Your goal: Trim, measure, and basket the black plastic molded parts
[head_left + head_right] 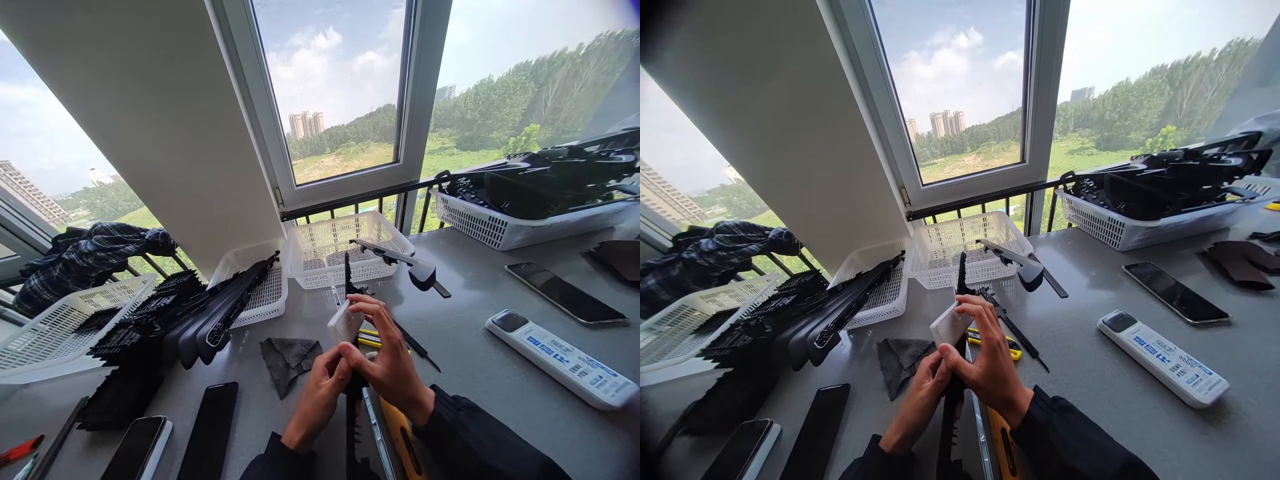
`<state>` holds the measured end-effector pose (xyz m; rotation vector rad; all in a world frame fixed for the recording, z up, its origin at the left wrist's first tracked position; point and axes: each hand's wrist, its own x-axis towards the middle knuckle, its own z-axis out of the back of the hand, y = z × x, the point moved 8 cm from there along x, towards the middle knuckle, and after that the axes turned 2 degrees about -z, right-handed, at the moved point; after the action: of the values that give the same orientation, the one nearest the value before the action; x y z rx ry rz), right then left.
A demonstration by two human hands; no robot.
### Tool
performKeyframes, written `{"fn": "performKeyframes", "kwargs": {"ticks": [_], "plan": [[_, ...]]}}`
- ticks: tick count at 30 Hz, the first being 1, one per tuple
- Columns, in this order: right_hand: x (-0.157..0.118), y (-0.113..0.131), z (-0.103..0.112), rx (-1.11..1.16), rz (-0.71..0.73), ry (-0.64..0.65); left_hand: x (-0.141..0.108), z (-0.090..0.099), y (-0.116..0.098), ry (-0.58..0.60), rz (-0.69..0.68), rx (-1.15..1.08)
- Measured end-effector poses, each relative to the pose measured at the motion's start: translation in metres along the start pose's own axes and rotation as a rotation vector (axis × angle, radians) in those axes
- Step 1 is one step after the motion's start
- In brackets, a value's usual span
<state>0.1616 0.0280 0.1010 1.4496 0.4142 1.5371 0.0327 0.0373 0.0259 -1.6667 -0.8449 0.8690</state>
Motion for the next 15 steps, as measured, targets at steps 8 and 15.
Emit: {"fn": "performKeyframes", "kwargs": {"ticks": [8,15], "plan": [[-0.002,0.005,-0.006,0.020,0.016,0.029,-0.002,0.009,0.001,-0.118,-0.045,0.207],[0.002,-0.018,0.001,-0.001,-0.149,-0.050,-0.005,-0.009,-0.020,-0.003,-0.121,0.158]]}}
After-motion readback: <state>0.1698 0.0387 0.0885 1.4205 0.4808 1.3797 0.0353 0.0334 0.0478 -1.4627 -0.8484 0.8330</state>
